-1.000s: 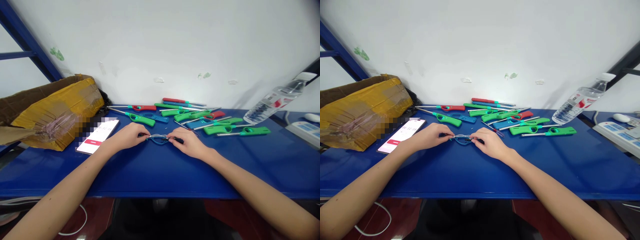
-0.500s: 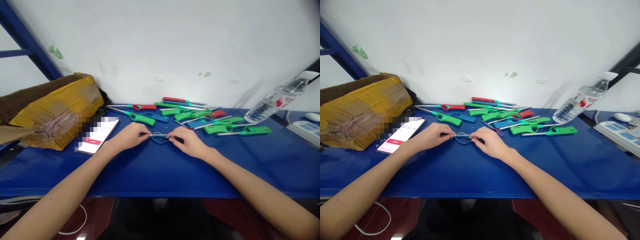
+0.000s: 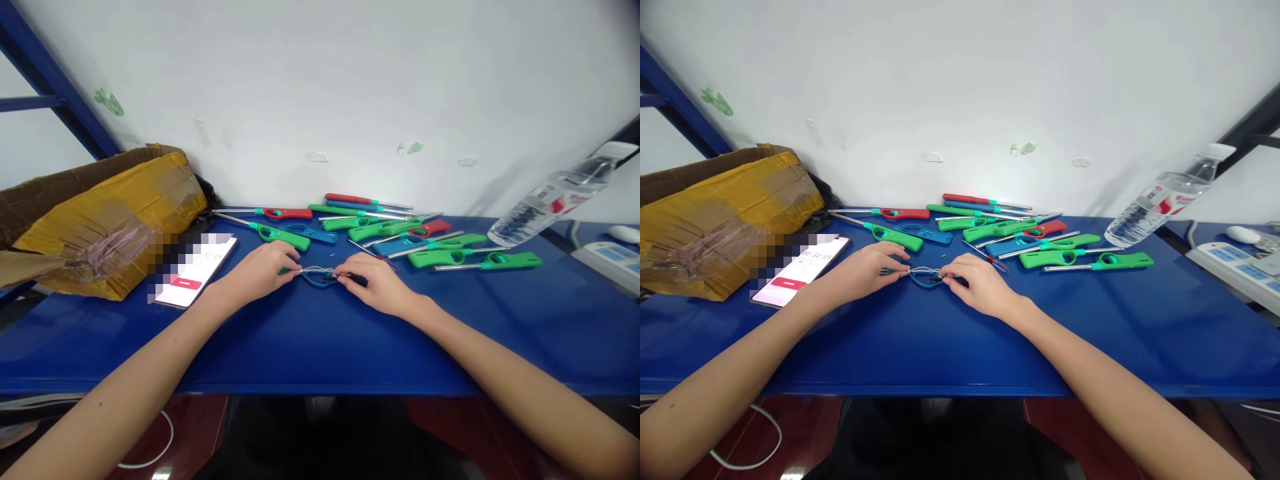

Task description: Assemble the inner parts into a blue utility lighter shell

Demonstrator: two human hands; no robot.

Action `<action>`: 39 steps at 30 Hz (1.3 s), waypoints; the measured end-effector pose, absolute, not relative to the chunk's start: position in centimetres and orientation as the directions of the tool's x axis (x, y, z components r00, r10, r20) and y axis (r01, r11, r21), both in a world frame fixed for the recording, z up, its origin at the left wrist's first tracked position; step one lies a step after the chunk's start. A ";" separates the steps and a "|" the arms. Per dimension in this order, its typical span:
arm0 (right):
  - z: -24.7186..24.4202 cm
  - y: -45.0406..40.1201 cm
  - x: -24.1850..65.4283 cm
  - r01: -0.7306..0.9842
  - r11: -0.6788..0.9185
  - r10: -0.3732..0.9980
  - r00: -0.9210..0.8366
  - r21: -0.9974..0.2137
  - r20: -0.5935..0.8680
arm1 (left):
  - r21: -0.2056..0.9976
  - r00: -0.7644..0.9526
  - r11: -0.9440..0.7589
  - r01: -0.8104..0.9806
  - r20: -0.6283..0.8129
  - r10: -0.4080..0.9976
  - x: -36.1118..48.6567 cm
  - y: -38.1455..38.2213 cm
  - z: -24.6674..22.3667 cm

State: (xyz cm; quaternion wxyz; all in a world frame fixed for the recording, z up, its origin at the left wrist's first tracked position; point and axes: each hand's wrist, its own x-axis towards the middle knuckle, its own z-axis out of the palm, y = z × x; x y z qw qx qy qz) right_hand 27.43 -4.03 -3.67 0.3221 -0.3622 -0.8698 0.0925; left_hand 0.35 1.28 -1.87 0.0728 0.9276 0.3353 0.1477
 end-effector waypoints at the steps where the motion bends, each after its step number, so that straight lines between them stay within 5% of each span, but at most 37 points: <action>1: -3.7 -4.0 27.4 0.570 0.721 0.689 -0.530 -0.394 0.494 | 0.227 0.738 -0.775 0.590 0.238 0.632 0.4 1.3 -2.0; 10: -3.9 -3.9 27.6 0.572 0.707 0.704 -0.514 -0.416 0.490 | 0.098 0.769 -0.817 0.568 0.289 0.570 1.0 0.5 -2.0; 16: -3.9 -4.0 27.6 0.565 0.714 0.697 -0.524 -0.413 0.489 | 0.149 0.717 -0.772 0.619 0.294 0.632 0.9 0.2 -1.5; 28: -2.7 -3.6 29.7 0.619 0.691 0.714 -0.503 -0.373 0.488 | 0.119 0.797 -0.893 0.433 0.412 0.441 2.7 -1.4 -2.3; 39: -2.5 -3.4 30.4 0.597 0.761 0.642 -0.642 -0.253 0.419 | 0.277 0.691 -0.860 0.429 0.512 0.510 4.8 -1.2 -3.7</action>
